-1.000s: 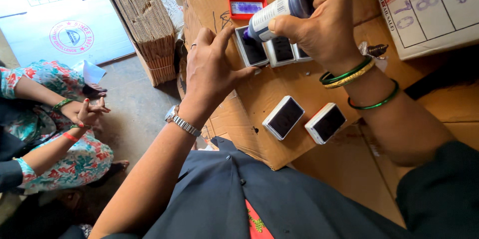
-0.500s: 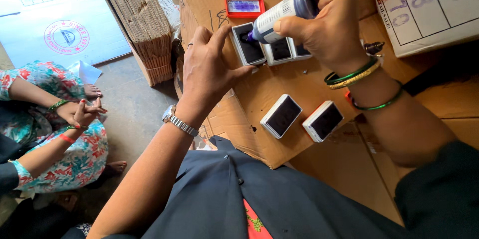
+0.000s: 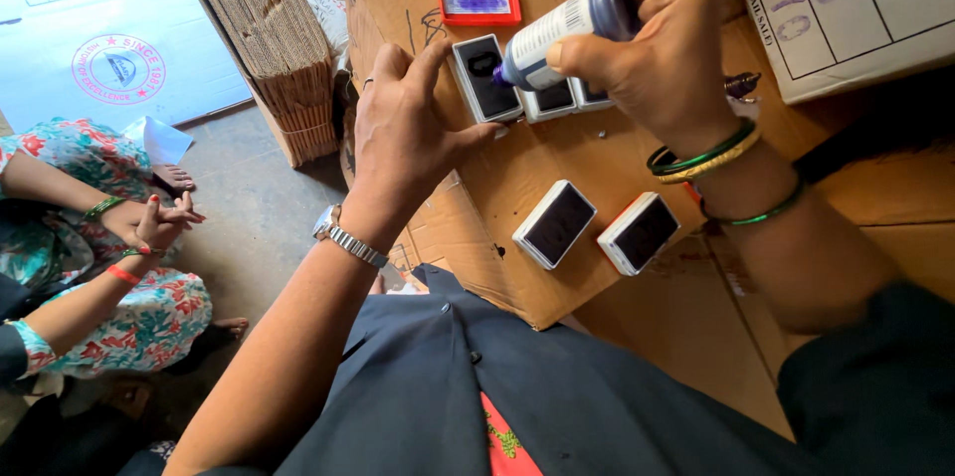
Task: The person sits on the floor and squeezes ink from a bottle onto the pad of each rubber stamp, working on stamps held in the lap and later on a row of stamps laid on a cardboard sheet, refilling each pad in turn.
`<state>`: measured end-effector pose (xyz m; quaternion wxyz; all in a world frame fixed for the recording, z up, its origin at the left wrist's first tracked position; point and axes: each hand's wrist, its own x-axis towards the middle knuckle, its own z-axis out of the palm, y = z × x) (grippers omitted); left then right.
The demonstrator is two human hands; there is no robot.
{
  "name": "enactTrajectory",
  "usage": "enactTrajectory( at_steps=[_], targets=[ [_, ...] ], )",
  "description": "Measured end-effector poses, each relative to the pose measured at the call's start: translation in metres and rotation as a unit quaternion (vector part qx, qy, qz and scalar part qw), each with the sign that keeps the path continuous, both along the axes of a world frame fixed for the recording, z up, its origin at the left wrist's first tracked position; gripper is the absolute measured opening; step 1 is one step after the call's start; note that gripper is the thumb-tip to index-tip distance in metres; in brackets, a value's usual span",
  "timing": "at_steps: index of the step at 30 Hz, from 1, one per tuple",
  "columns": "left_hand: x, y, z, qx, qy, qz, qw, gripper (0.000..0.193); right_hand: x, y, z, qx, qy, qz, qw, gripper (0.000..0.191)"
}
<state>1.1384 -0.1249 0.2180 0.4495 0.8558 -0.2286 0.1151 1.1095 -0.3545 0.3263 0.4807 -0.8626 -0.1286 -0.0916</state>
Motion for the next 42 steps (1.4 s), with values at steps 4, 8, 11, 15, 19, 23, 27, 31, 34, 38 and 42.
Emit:
enactTrajectory(
  at_steps=[4,8,11,15,19,23,27,31,34,38,42],
  targets=[
    [0.0,0.0,0.0,0.001,0.005,0.002,1.0,0.086,-0.001,0.0,0.0,-0.048,-0.011,-0.013,0.999,0.033],
    [0.001,-0.001,0.0,-0.001,0.001,0.002,1.0,0.086,0.0,0.002,0.001,-0.078,-0.03,-0.011,0.996,0.028],
    [0.0,0.0,-0.001,-0.006,-0.007,-0.002,1.0,0.086,0.0,0.005,0.001,-0.086,-0.041,-0.016,0.995,0.03],
    [0.002,0.0,-0.001,-0.003,-0.009,0.002,1.0,0.086,0.004,0.008,0.0,-0.103,-0.053,-0.022,0.993,0.035],
    [0.003,0.0,-0.002,-0.01,-0.014,-0.003,1.0,0.085,0.005,0.012,0.0,-0.075,-0.037,0.004,0.996,0.032],
    [0.002,0.001,-0.003,-0.015,-0.023,0.001,1.0,0.084,0.002,0.017,0.003,-0.112,-0.052,0.006,0.992,0.03],
    [0.001,0.002,-0.002,-0.015,-0.013,-0.003,1.0,0.084,-0.002,0.017,0.006,-0.096,-0.028,-0.01,0.995,0.032],
    [0.0,0.001,0.0,-0.009,-0.008,-0.003,1.0,0.086,-0.006,0.01,0.006,-0.097,-0.037,0.0,0.995,0.031],
    [0.0,0.002,0.001,-0.003,-0.002,-0.004,1.0,0.086,-0.007,0.001,0.004,-0.094,-0.039,-0.005,0.995,0.03],
    [0.0,0.002,0.001,-0.001,-0.005,-0.005,1.0,0.086,-0.008,-0.005,0.002,-0.129,-0.053,-0.024,0.99,0.028],
    [-0.001,0.002,0.001,-0.003,0.002,-0.008,1.0,0.087,-0.007,-0.006,0.003,-0.132,-0.056,-0.023,0.989,0.028]
  ],
)
